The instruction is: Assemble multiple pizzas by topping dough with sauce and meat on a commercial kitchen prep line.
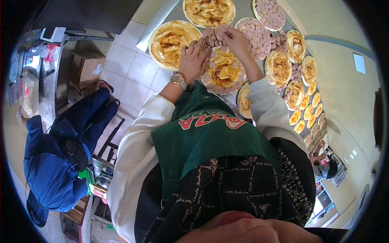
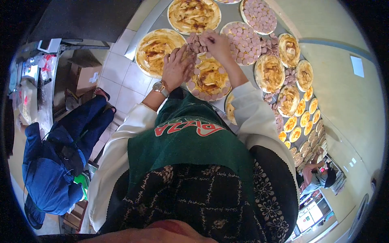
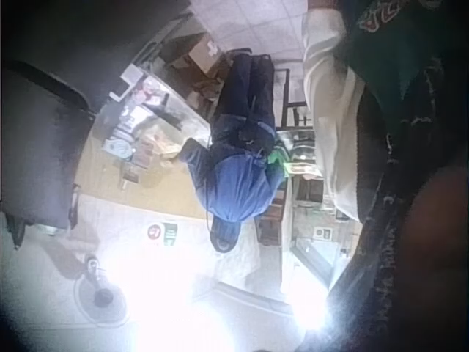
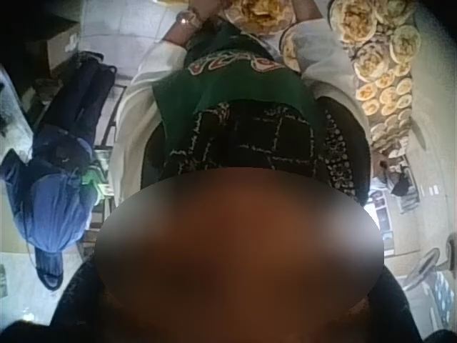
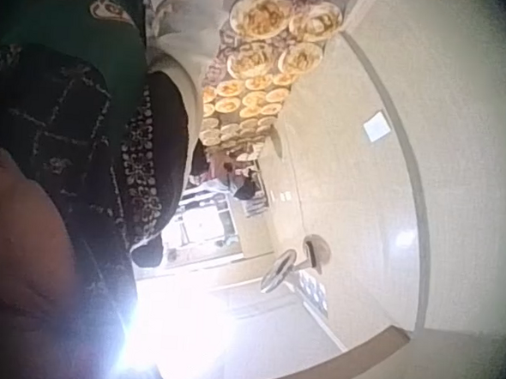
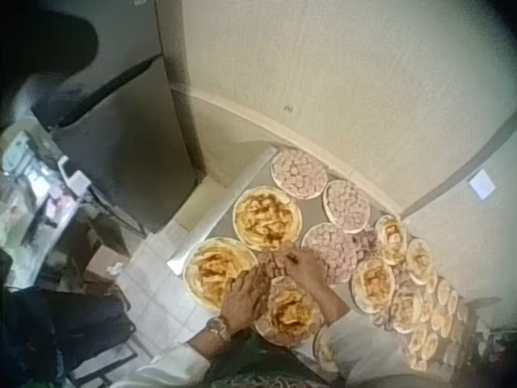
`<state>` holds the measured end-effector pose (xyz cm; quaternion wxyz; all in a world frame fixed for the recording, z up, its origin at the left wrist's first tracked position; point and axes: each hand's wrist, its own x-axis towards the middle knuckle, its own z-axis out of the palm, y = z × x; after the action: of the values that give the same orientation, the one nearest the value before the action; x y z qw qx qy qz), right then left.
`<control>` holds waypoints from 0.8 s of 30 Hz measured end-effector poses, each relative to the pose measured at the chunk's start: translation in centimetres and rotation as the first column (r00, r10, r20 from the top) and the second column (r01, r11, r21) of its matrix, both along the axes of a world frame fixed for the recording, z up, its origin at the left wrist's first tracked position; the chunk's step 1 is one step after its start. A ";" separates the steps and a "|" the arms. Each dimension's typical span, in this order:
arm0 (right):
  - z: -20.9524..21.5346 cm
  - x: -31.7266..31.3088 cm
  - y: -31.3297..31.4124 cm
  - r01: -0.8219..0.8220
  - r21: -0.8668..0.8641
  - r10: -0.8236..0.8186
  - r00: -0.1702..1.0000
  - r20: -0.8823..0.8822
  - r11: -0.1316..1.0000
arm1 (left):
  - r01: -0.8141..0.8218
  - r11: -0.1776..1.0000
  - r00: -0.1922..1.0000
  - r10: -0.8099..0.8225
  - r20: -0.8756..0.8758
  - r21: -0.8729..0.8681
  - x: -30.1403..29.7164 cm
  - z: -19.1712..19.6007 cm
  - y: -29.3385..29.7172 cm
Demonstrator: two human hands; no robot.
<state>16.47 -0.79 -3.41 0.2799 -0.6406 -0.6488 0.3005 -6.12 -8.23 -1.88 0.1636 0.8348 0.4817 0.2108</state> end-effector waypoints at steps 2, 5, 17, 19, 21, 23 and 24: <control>1.2 1.7 -0.1 0.041 -0.171 -0.072 0.981 -0.178 0.984 | 0.008 1.000 1.000 -0.008 -0.017 -0.004 -0.3 0.0 0.6; 3.8 4.2 -2.1 -0.021 -0.438 -0.229 0.831 -0.508 0.899 | 0.032 0.999 0.999 -0.032 -0.030 -0.024 -0.6 0.2 1.5; -1.3 6.8 -7.3 0.146 -0.213 -0.188 0.963 -0.191 0.966 | 0.135 0.991 0.990 -0.135 0.032 -0.017 0.4 0.2 2.7; 0.0 5.3 -6.9 0.129 -0.130 -0.107 0.980 0.168 0.983 | 0.134 0.991 0.991 -0.133 0.021 -0.019 0.0 -0.1 2.7; -0.2 6.0 -7.2 0.160 -0.106 -0.145 0.981 0.131 0.981 | 0.148 0.989 0.989 -0.148 -0.004 0.013 0.1 0.1 2.9; -0.1 6.2 -7.2 0.183 -0.086 -0.175 0.980 0.092 0.979 | 0.150 0.989 0.989 -0.150 0.000 0.004 0.1 0.4 2.8; 0.3 6.1 -7.0 0.193 -0.150 -0.210 0.972 -0.108 0.970 | 0.144 0.990 0.990 -0.144 0.004 -0.006 0.0 0.5 2.9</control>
<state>22.59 -7.84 -3.10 0.3036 -0.7014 -0.5393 0.3536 -6.16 -5.38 -1.38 0.1818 0.8665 0.4205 0.1984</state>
